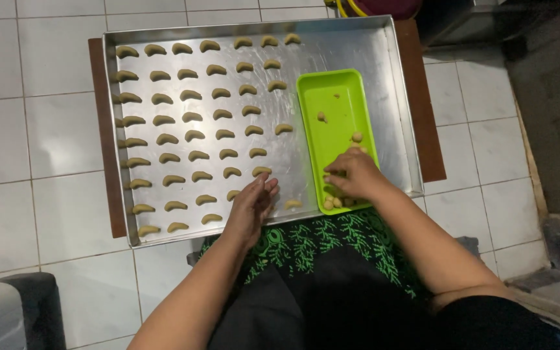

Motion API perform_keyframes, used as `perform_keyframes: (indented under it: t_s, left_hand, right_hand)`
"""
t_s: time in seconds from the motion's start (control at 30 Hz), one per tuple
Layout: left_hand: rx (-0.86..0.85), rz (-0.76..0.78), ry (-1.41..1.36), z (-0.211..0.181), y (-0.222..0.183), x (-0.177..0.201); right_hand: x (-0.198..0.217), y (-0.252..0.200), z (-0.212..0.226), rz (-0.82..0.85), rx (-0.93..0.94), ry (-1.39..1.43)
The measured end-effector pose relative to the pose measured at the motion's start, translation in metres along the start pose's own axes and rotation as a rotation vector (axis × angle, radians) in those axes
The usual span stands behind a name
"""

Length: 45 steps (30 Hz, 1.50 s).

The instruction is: Shaping small portions of dough into crescents and placing them on a baking tray.

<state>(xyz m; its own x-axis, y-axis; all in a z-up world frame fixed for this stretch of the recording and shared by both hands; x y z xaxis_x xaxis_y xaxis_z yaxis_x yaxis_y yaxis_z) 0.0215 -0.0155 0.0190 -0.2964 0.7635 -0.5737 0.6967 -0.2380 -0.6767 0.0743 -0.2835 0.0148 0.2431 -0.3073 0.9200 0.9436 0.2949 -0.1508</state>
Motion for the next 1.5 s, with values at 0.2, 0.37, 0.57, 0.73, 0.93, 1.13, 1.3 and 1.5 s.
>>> perform_keyframes:
  t_s: [0.2, 0.37, 0.57, 0.73, 0.93, 1.13, 1.3, 1.5]
  left_hand:
    - [0.006, -0.007, 0.0, 0.004, 0.0, -0.001]
    - [0.02, 0.022, -0.046, 0.008, 0.003, 0.004]
    - [0.015, 0.047, -0.099, 0.007, 0.004, 0.003]
    - [0.116, 0.156, -0.328, 0.031, 0.014, 0.006]
    - [0.133, 0.336, -0.648, 0.022, 0.008, 0.009]
    - [0.158, 0.374, -0.711, -0.011, -0.046, -0.019]
    - [-0.022, 0.423, -0.609, -0.021, -0.034, -0.019]
    - [-0.014, 0.491, -0.594, -0.013, -0.018, -0.014]
  right_hand:
    - [-0.001, -0.037, 0.038, 0.407, 0.096, -0.376]
    - [-0.028, -0.039, 0.025, 0.331, 0.163, -0.431]
    - [-0.004, -0.032, 0.034, 0.299, 0.083, -0.097]
    - [0.005, -0.023, 0.102, -0.007, 0.195, 0.377]
    - [0.002, -0.009, 0.174, -0.355, 0.497, -0.01]
    - [-0.031, 0.012, 0.209, -0.166, 0.474, -0.076]
    - [-0.039, 0.025, 0.199, -0.107, 0.371, -0.081]
    - [-0.052, -0.025, 0.237, -0.303, 0.678, -0.041]
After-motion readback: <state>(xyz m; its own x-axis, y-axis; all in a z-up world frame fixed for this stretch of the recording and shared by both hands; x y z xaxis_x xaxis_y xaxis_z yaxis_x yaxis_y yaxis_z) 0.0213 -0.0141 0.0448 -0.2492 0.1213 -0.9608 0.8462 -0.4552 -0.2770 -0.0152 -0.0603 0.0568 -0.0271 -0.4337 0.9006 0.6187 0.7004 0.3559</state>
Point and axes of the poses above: each hand's wrist, its own y-axis towards the middle knuckle, its own x-axis out of the back of the hand, z = x × y, the point moved 4 cm from there along y, towards the middle knuckle, and after that the axes turned 11 degrees about -y, right-handed, at the moved point
